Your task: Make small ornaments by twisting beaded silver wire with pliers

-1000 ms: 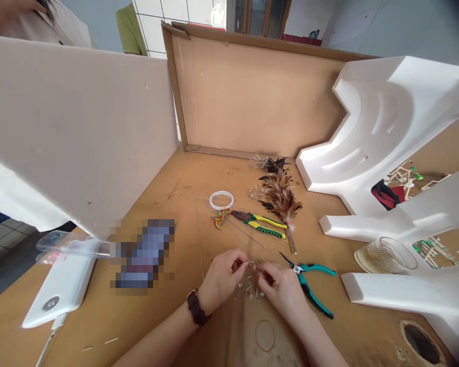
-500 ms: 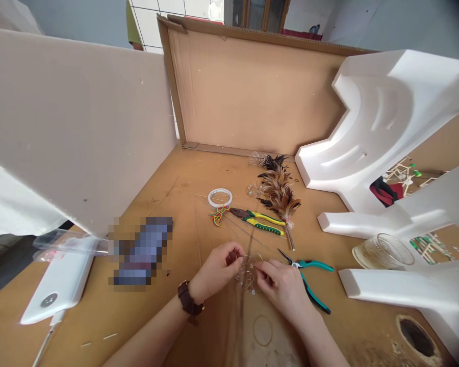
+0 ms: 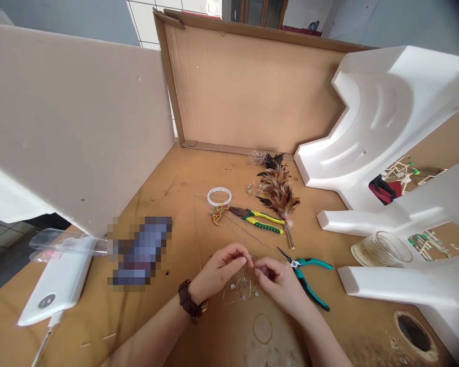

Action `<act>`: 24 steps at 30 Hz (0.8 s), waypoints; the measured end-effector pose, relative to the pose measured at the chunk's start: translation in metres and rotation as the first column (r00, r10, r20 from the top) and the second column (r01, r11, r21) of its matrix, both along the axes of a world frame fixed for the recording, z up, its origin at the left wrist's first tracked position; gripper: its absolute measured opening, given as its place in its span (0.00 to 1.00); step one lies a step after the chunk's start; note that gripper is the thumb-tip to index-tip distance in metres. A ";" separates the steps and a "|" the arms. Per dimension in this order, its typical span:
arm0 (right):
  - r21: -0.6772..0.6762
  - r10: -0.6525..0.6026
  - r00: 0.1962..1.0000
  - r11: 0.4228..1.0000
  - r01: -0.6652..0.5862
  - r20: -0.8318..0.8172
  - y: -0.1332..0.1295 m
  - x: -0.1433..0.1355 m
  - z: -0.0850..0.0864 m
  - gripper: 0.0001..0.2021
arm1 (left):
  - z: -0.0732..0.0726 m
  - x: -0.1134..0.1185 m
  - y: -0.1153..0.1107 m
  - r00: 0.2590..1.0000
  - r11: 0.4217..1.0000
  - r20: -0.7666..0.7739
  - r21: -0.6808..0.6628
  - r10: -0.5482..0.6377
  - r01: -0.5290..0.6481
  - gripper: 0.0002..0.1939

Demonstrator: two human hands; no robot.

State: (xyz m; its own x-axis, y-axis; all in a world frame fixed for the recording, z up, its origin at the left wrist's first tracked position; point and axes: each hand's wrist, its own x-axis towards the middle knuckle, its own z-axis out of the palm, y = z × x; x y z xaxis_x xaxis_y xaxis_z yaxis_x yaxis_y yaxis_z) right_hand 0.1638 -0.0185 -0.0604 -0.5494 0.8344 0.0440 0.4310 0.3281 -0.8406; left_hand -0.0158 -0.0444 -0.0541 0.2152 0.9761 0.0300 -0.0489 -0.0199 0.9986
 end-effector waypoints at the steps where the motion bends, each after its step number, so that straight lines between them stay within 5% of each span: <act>1: -0.038 -0.003 1.000 0.999 0.002 -0.021 0.000 0.000 -0.001 0.09 | -0.001 0.002 0.000 1.000 1.000 0.016 0.005 0.014 -0.014 0.07; 9: -0.309 -0.050 0.987 0.951 0.002 -0.150 0.002 -0.002 -0.005 0.11 | -0.007 0.007 -0.002 0.998 0.997 0.003 0.038 0.061 -0.061 0.06; 24: -0.455 -0.082 0.960 0.889 -0.050 -0.266 0.004 -0.003 -0.006 0.09 | -0.004 0.007 -0.002 0.997 0.996 0.043 0.063 0.060 -0.062 0.06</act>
